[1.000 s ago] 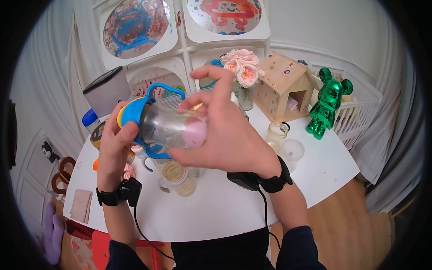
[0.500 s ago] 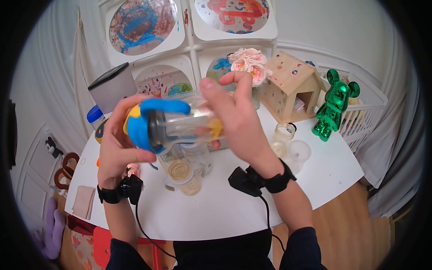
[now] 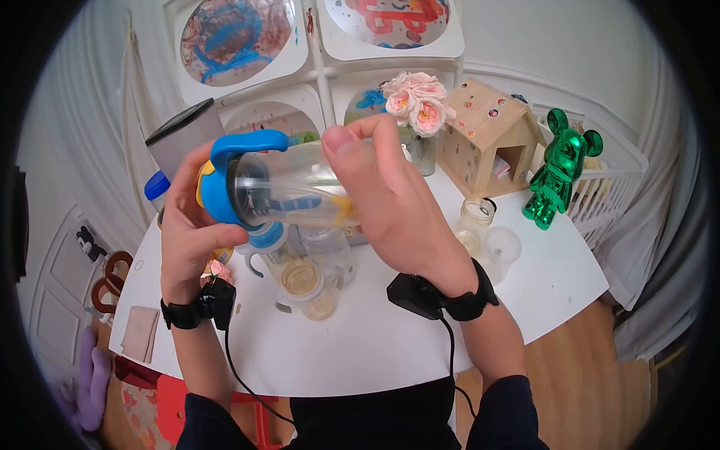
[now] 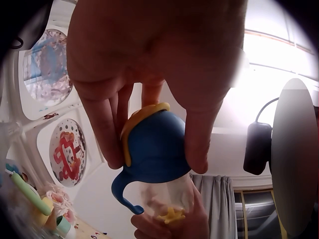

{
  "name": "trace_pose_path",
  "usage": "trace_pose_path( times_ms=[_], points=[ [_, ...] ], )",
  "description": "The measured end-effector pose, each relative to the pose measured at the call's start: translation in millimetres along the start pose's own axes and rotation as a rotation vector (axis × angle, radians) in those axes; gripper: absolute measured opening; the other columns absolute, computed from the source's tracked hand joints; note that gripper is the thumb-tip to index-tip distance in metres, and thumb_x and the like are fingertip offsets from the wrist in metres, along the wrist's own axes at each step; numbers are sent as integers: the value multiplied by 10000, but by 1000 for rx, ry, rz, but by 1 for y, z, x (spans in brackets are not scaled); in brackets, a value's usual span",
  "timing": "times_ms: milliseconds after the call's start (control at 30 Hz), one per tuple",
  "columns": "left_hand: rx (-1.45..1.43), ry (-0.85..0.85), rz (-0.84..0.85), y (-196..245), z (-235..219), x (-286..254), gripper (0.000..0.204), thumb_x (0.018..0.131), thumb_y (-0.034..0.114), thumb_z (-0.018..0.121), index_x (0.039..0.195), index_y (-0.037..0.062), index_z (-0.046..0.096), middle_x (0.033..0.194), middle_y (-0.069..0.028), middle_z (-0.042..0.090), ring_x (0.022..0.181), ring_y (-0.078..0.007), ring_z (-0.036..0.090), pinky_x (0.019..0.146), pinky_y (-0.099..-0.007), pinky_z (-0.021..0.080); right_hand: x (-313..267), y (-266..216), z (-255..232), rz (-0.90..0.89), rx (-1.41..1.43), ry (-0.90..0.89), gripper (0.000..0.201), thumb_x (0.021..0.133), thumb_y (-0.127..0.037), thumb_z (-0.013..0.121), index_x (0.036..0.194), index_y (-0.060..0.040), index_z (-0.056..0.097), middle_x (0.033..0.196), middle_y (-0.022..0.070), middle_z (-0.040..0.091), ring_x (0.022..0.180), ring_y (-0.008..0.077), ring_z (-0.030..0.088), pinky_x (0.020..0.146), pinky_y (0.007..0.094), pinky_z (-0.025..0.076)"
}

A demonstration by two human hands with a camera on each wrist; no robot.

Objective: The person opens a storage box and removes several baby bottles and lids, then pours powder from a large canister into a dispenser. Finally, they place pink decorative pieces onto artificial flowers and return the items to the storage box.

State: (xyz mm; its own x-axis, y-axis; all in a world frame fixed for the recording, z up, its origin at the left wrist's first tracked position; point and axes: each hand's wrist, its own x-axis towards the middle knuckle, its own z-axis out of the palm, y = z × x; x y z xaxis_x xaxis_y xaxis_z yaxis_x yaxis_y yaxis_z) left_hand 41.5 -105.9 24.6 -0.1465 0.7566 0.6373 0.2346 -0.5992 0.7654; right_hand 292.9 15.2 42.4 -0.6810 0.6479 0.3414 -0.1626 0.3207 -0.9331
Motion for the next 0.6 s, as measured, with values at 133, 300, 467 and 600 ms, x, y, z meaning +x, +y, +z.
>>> trace_pose_path(
  times_ms=[133, 300, 467, 600],
  points=[
    [-4, 33, -45, 4, -8, -1, 1050, 618, 16, 1062, 1559, 83, 603, 1464, -92, 666, 1340, -225, 665, 1119, -377, 598, -7, 14, 5, -232, -6, -35, 598, 1073, -497, 717, 1321, -30, 437, 1036, 97, 633, 929, 122, 601, 771, 296, 513],
    [38, 44, -35, 4, -10, -2, 1026, 615, 35, 1067, 1542, 70, 628, 1466, -94, 670, 1334, -231, 669, 1124, -380, 598, 0, 16, -2, -205, -236, 3, 577, 1103, -579, 612, 1228, -24, 520, 952, 92, 650, 877, 128, 582, 751, 319, 503],
    [75, -17, 17, 9, -11, -2, 1031, 616, 37, 1067, 1548, 63, 627, 1461, -92, 672, 1338, -229, 663, 1135, -387, 589, 11, 31, -9, -109, -262, 82, 704, 1128, -710, 389, 1217, -32, 556, 979, 95, 675, 860, 139, 592, 765, 319, 510],
    [103, -26, 8, 8, -9, -3, 1026, 633, 30, 1058, 1559, 56, 618, 1454, -94, 679, 1325, -223, 671, 1130, -389, 593, 0, 15, 9, -112, -9, 58, 636, 1114, -653, 505, 1243, -33, 564, 1097, 86, 678, 855, 167, 631, 779, 303, 527]
  ],
)
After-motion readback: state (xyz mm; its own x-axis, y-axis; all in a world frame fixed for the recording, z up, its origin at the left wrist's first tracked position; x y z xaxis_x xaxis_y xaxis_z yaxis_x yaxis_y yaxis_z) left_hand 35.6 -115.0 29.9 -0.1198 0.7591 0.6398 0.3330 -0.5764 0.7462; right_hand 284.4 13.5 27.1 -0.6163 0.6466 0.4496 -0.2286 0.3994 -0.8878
